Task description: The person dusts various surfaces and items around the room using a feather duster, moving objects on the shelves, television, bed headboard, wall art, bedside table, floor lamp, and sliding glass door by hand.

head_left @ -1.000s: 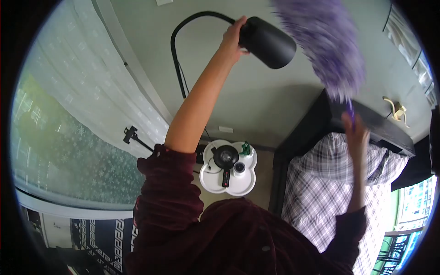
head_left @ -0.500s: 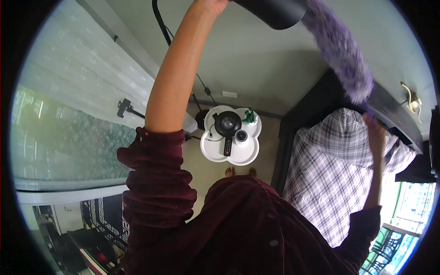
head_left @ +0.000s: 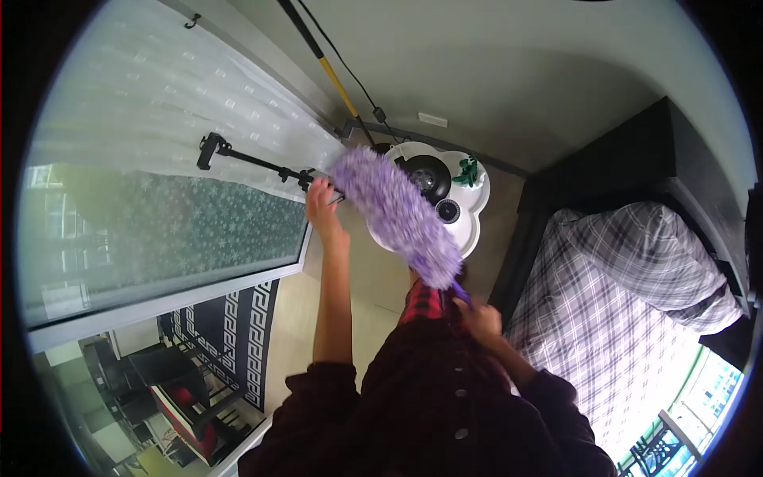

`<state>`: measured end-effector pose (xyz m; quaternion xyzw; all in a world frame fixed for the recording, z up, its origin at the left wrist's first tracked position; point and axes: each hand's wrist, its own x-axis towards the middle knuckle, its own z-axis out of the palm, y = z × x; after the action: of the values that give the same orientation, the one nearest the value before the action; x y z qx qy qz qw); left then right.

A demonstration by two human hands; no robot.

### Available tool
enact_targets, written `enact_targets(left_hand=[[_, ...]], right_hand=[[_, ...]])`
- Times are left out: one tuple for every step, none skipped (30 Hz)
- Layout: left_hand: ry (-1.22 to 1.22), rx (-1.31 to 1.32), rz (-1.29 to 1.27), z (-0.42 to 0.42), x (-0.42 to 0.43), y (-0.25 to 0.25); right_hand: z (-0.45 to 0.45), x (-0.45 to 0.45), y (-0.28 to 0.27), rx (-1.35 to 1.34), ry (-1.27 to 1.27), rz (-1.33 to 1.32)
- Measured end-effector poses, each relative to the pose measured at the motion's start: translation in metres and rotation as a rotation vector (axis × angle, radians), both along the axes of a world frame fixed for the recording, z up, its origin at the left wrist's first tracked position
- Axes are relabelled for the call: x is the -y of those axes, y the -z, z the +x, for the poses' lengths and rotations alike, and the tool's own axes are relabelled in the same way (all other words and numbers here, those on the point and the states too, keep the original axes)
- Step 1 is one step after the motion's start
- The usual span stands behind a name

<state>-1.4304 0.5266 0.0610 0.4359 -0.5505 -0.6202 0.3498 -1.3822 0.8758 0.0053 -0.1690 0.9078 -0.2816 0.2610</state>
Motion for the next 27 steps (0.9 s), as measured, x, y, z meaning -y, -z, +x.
enact_targets(left_hand=[[-0.063,0.058,0.028,0.014,0.001,0.029],[-0.126,0.12,0.057,0.028,0.001,0.055],[-0.123,0.13,0.057,0.037,-0.002,0.072],[-0.069,0.175,0.155,0.044,-0.007,0.086],[-0.02,0.221,0.253,0.052,-0.01,0.1],[-0.02,0.233,0.252,0.058,-0.01,0.111],[-0.014,0.264,0.267,0.063,-0.008,0.122],[-0.008,0.29,0.282,0.067,-0.003,0.131],[-0.005,0.294,0.285,0.071,0.003,0.138],[-0.02,0.276,0.303,0.074,0.009,0.145],[-0.034,0.256,0.324,0.075,0.016,0.152],[-0.027,0.26,0.331,0.073,0.022,0.157],[-0.015,0.303,0.308,0.074,0.027,0.161],[-0.002,0.352,0.285,0.078,0.034,0.164],[0.004,0.365,0.29,0.083,0.041,0.167],[0.041,0.358,0.265,0.084,0.05,0.169],[0.073,0.344,0.241,0.084,0.059,0.173],[0.072,0.342,0.249,0.086,0.069,0.188],[0.18,0.263,0.112,0.086,0.082,0.211],[0.288,0.185,-0.027,0.084,0.093,0.228],[0.339,0.2,-0.128,0.07,0.094,0.224],[0.394,0.216,-0.229,0.053,0.091,0.221],[0.588,0.307,-0.472,0.035,0.089,0.213],[0.783,0.39,-0.718,0.02,0.085,0.216],[0.884,0.467,-0.847,0.006,0.074,0.22],[0.983,0.543,-0.978,-0.003,0.063,0.229],[0.996,0.541,-0.968,-0.008,0.057,0.247]], right_hand=[[0.002,0.036,0.02,0.092,0.076,0.048],[0.011,0.068,0.039,0.187,0.151,0.097],[0.026,0.1,0.061,0.23,0.24,0.068],[0.038,0.119,0.076,0.274,0.329,0.04],[0.049,0.121,0.08,0.288,0.33,0.045],[0.062,0.124,0.079,0.334,0.219,0.049],[0.072,0.128,0.079,0.377,0.11,0.051],[0.073,0.131,0.075,0.382,0.111,0.051],[0.071,0.129,0.071,0.393,0.064,0.089],[0.068,0.131,0.069,0.404,0.021,0.128],[0.067,0.137,0.079,0.406,0.029,0.134],[0.069,0.145,0.094,0.368,0.144,0.147],[0.073,0.151,0.109,0.332,0.257,0.16],[0.087,0.147,0.121,0.365,0.265,0.187],[0.107,0.137,0.128,0.397,0.271,0.213],[0.121,0.126,0.116,0.402,0.192,0.183],[0.132,0.111,0.102,0.402,0.107,0.154],[0.146,0.09,0.1,0.314,-0.054,0.193],[0.149,0.082,0.101,0.272,-0.136,0.215],[0.151,0.074,0.1,0.226,-0.216,0.236],[0.15,0.071,0.094,0.193,-0.109,0.319],[0.149,0.073,0.091,0.163,0.001,0.402],[0.153,0.075,0.098,0.172,0.005,0.412],[0.156,0.078,0.109,0.142,0.055,0.427],[0.16,0.08,0.117,0.113,0.106,0.442],[0.161,0.086,0.118,0.121,0.112,0.452],[0.163,0.094,0.114,0.124,0.158,0.41]])
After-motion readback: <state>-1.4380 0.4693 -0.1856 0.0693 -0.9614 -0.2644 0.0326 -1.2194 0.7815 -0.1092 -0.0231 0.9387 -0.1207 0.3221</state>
